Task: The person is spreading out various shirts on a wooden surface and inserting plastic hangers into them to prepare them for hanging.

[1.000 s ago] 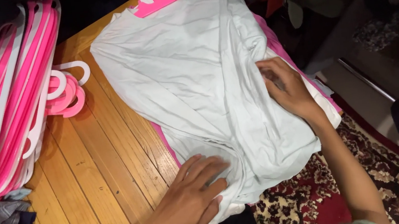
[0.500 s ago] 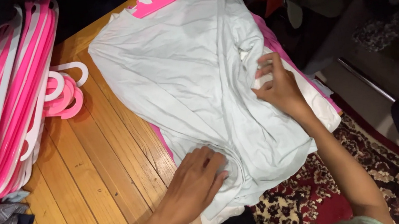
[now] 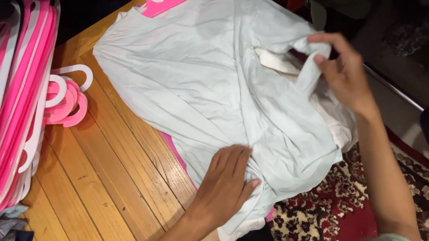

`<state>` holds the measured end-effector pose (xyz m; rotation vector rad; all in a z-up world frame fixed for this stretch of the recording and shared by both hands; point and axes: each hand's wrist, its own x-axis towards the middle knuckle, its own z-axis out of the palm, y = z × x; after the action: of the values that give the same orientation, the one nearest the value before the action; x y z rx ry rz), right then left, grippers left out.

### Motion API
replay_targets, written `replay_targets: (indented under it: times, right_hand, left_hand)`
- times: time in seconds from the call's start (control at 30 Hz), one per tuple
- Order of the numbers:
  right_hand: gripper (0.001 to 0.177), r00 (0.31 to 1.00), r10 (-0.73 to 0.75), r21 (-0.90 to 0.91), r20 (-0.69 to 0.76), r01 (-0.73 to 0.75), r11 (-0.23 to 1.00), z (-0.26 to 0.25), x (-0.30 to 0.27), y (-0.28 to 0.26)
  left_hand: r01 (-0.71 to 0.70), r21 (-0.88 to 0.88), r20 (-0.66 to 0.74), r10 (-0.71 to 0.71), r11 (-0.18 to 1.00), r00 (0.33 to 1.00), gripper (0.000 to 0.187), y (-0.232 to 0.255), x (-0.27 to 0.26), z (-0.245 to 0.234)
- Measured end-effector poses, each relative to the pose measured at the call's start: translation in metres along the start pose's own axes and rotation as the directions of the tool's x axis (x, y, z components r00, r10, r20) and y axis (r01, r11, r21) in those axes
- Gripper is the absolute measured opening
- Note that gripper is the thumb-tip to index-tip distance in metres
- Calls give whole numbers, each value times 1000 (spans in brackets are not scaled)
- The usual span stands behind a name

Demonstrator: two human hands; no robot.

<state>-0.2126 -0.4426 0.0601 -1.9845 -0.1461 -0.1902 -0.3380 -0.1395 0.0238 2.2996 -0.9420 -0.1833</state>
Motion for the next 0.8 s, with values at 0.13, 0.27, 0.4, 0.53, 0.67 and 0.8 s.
replay_targets:
  times: [0.13,0.27,0.4,0.53,0.67,0.8]
  right_hand:
    - [26,959,-200,-87,-199,187,979,-23,21,22]
    - [45,781,-343,842,522,-535,63,-146,99,233]
    - [48,958,228,980,171,-142,-139,-54,19,78]
    - [47,926,230,558,299,-365,745,-16,-15,24]
    - [13,948,220,-177,232,-181,967,-23,-31,50]
    - [10,960,93,-323,266,-2,946,-40,-33,59]
  left_hand:
    - [-12,84,-10,13,996,1000,51,-5,-6,2]
    - [-89,191,-58,102,977,993,31,-7,-13,-2]
    - [-53,228,19,50,972,999,33,-1,-15,-16]
    - [-88,204,-25,95,975,995,29,2,-16,-25]
    - [-124,230,-35,135,965,990,21,1,-16,-23]
    - [-152,208,-50,165,966,985,14,1,-15,-25]
